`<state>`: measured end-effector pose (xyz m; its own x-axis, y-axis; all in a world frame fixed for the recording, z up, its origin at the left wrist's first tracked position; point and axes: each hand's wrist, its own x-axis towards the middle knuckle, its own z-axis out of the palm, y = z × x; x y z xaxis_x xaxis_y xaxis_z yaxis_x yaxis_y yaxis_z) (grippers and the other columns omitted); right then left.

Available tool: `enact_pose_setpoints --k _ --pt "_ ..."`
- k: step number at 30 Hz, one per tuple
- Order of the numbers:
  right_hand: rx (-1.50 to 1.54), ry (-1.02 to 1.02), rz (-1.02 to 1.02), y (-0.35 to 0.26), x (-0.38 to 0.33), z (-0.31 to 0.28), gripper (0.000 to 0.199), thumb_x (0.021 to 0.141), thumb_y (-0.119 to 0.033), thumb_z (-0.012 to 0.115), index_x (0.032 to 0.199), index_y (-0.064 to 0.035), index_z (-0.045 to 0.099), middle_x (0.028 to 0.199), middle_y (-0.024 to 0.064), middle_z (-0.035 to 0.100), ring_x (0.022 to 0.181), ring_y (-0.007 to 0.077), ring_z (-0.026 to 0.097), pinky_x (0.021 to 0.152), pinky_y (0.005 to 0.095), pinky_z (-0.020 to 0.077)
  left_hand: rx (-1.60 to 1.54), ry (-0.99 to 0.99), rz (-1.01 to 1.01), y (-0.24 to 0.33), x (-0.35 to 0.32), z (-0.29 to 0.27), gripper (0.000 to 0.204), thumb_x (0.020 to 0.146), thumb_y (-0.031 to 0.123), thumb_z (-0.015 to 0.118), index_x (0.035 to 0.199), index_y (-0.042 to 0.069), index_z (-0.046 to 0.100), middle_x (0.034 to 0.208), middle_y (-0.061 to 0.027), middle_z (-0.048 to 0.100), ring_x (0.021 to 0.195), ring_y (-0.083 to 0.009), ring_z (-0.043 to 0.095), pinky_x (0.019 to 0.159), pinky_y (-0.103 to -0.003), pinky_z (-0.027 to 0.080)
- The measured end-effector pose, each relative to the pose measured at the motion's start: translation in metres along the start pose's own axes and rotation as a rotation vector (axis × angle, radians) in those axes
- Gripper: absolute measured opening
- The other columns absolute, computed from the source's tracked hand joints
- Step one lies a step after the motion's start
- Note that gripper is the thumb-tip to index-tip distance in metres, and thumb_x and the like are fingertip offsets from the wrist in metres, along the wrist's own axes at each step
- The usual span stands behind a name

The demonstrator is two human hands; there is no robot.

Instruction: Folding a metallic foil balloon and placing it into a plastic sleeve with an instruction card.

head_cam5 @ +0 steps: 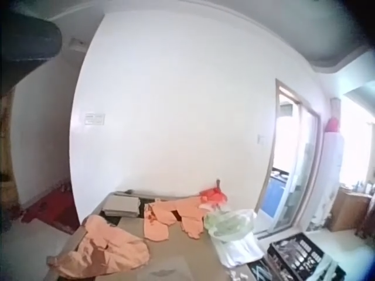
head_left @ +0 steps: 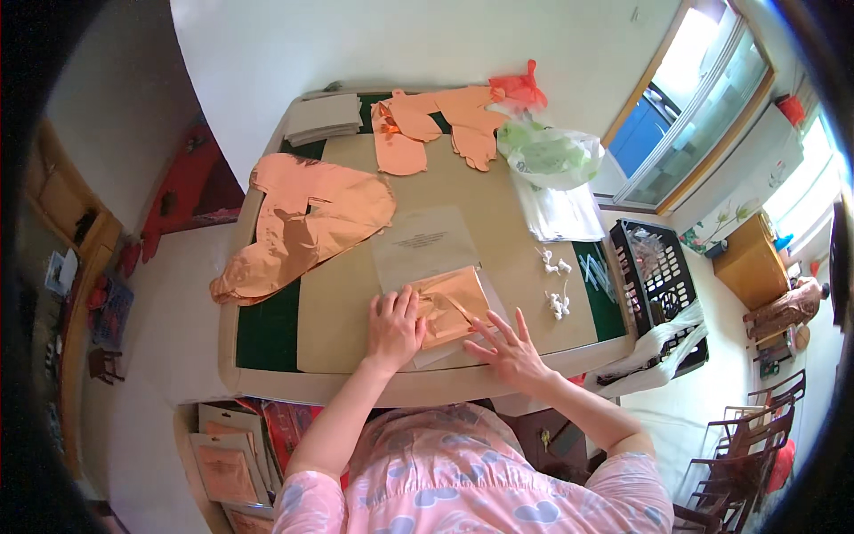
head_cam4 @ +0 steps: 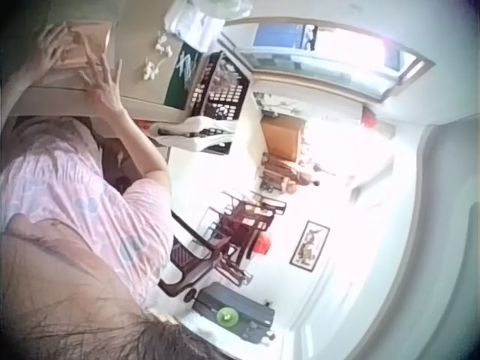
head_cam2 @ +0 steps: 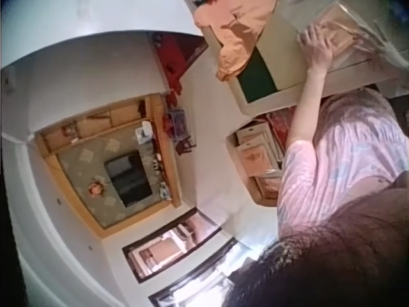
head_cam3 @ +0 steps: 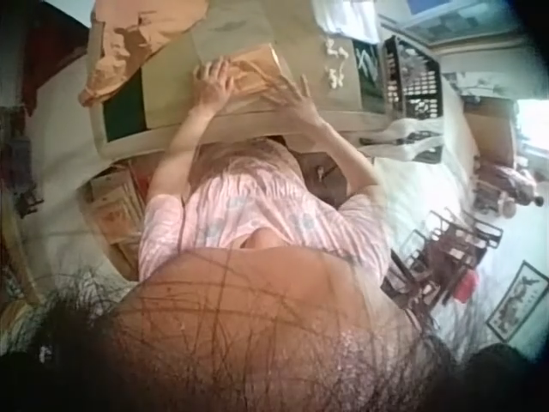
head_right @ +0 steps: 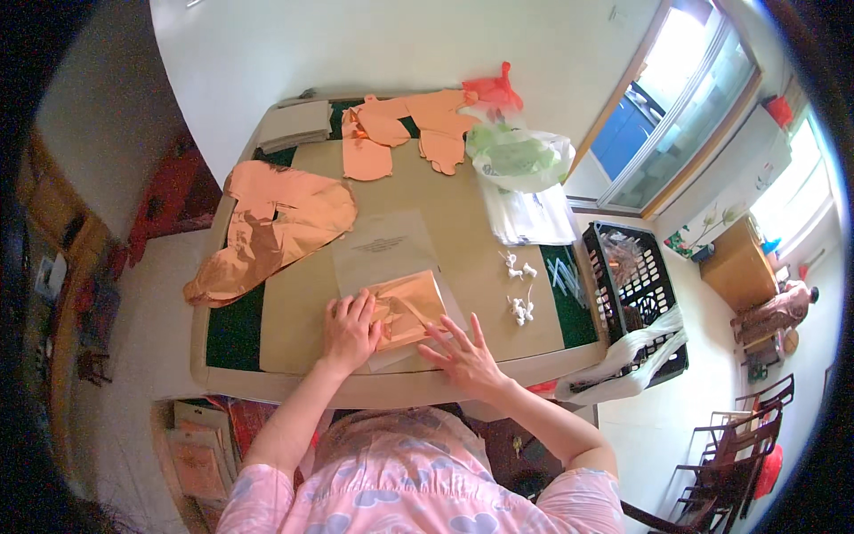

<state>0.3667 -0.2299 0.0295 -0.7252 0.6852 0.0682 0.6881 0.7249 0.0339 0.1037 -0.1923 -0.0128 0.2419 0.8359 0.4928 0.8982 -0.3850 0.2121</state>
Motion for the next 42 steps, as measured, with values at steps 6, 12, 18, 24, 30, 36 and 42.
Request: enact_pose_setpoints --k 6,12,18,24,30,36,42 --pt "0.01 -0.063 -0.137 -0.014 -0.002 -0.011 0.054 0.083 -0.022 0.06 0.135 -0.0326 0.053 0.157 0.0047 0.023 0.146 0.0309 0.017 0.113 0.0665 0.0071 0.009 -0.017 -0.015 -0.002 -0.001 -0.003 0.04 0.085 0.025 0.061 0.119 0.004 0.061 0.128 -0.0079 0.058 0.112 -0.0236 0.051 0.1 -0.046 0.036" --pt "0.076 0.048 -0.117 -0.035 0.021 -0.002 0.046 0.082 -0.026 0.061 0.128 -0.0258 0.06 0.156 0.0066 0.026 0.145 0.0299 0.019 0.113 0.066 0.0102 0.018 0.034 0.024 -0.006 0.0 0.007 0.033 0.086 0.023 0.058 0.115 0.006 0.064 0.125 -0.007 0.06 0.109 -0.0225 0.052 0.097 -0.046 0.037" --pt "-0.002 0.129 -0.171 -0.029 0.036 -0.003 0.042 0.079 -0.029 0.062 0.117 -0.0131 0.062 0.147 0.0099 0.04 0.141 0.0274 0.03 0.115 0.0604 0.0128 0.023 0.018 0.028 -0.009 0.003 0.007 0.032 0.087 0.023 0.057 0.114 0.007 0.065 0.123 -0.0055 0.062 0.108 -0.0217 0.053 0.095 -0.045 0.037" --pt "0.057 0.282 -0.125 -0.008 0.058 -0.002 0.049 0.078 -0.009 0.057 0.127 -0.0077 0.055 0.14 0.0126 0.049 0.134 0.0285 0.042 0.113 0.0513 0.027 0.025 0.006 0.017 -0.009 0.004 0.005 0.032 0.087 0.022 0.056 0.114 0.007 0.064 0.122 -0.0064 0.063 0.108 -0.0225 0.054 0.095 -0.043 0.039" --pt "0.221 0.392 -0.033 -0.007 0.059 -0.006 0.045 0.081 -0.002 0.054 0.125 -0.0063 0.058 0.129 0.0135 0.06 0.123 0.0298 0.054 0.103 0.0428 0.043 -0.651 0.339 -0.412 -0.023 -0.005 0.008 0.038 0.093 0.009 0.048 0.13 0.001 0.052 0.125 -0.0198 0.059 0.11 -0.0321 0.06 0.089 -0.039 0.049" --pt "0.418 0.554 0.105 -0.036 0.042 -0.037 0.037 0.084 0.004 0.055 0.118 -0.0051 0.064 0.118 0.0156 0.065 0.113 0.031 0.062 0.093 0.0407 0.0517 -2.034 0.435 -1.209 -0.002 -0.01 0.033 0.042 0.099 0.033 0.047 0.135 0.01 0.047 0.111 -0.0082 0.061 0.097 -0.02 0.06 0.089 -0.036 0.05" --pt "0.478 0.534 0.128 -0.044 0.041 -0.033 0.053 0.075 0.008 0.051 0.125 -0.0065 0.06 0.125 0.0149 0.061 0.12 0.0311 0.057 0.102 0.0415 0.0461 -2.409 0.226 -0.726 0.043 0.002 0.019 0.057 0.1 0.055 0.032 0.14 0.015 0.042 0.139 -0.0023 0.049 0.128 -0.0208 0.047 0.106 -0.039 0.039"
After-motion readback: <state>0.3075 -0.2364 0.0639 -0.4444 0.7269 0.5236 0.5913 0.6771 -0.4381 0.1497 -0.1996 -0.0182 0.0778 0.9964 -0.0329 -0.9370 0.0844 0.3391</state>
